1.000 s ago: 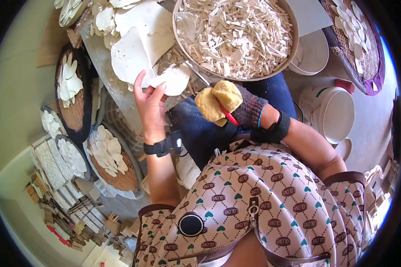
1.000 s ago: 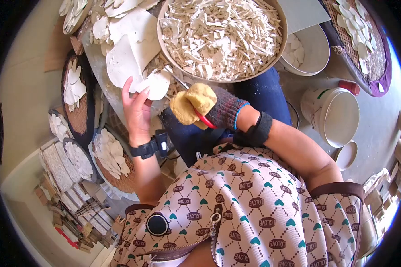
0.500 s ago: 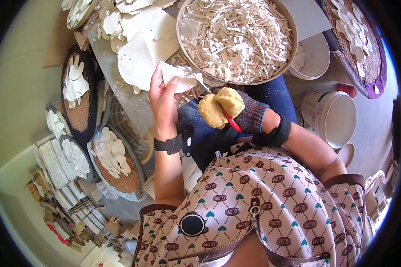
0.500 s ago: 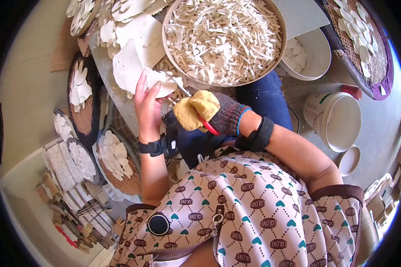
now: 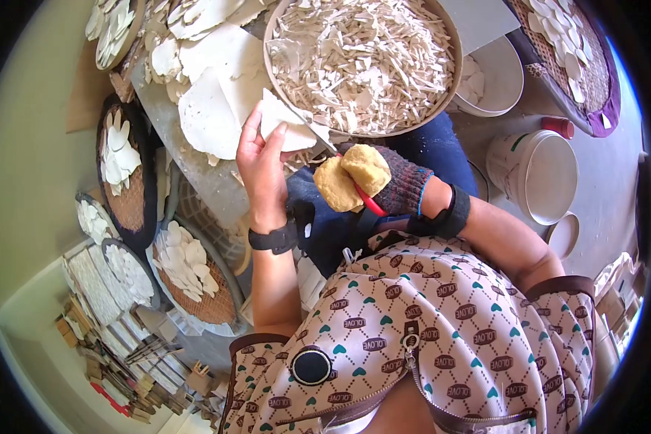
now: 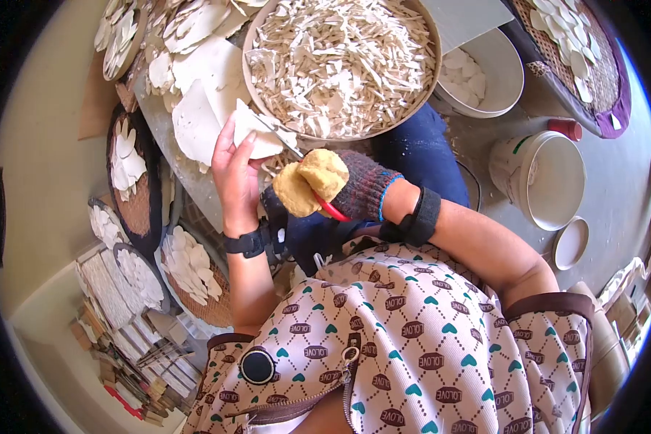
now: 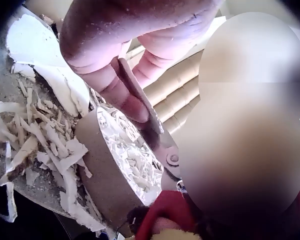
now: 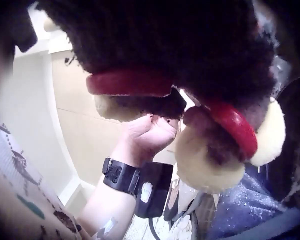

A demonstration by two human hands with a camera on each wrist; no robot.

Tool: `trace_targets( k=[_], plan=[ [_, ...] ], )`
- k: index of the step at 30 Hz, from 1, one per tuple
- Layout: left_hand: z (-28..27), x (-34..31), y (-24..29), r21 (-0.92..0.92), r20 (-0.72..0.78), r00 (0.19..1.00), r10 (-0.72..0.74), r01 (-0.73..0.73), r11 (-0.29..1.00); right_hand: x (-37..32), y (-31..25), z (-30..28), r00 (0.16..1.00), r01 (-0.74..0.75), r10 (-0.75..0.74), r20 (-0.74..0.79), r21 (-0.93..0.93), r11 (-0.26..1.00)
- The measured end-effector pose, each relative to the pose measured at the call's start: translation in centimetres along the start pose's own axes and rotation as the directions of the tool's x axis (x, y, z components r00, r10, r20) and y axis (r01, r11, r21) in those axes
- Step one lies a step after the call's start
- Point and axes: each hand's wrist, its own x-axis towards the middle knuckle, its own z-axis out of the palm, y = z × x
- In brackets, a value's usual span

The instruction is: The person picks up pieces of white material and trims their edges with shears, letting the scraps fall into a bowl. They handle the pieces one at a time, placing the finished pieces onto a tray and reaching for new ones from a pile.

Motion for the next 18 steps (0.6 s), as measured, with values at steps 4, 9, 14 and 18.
trace_targets(
  k=[4, 9, 14, 18],
  plan=[
    [-0.1, -0.7, 0.2, 0.017, -0.018, 0.999, -0.04, 0.04, 0.999, 0.0, -0.8, 0.7, 0.994, 0.084, -0.093, -0.061, -0.14, 0.987],
    [-1.4, -1.4, 0.0, -0.025, -0.038, 0.997, -0.074, 0.073, 0.997, 0.3, -1.8, 1.2, 0.99, 0.116, -0.136, -0.022, -0.394, 0.912],
    [-2.1, -1.2, 2.4, 0.118, -0.027, 0.994, -0.105, 0.108, 0.987, -0.3, -3.2, 0.8, 0.998, -0.018, 0.008, -0.061, -0.163, 0.986],
    [-4.0, 1.8, 6.3, 0.499, 0.207, 0.907, -0.368, 0.226, 0.837, -1.9, -4.5, 0.9, 0.999, -0.027, 0.027, 0.023, 0.006, 1.0]
  ],
)
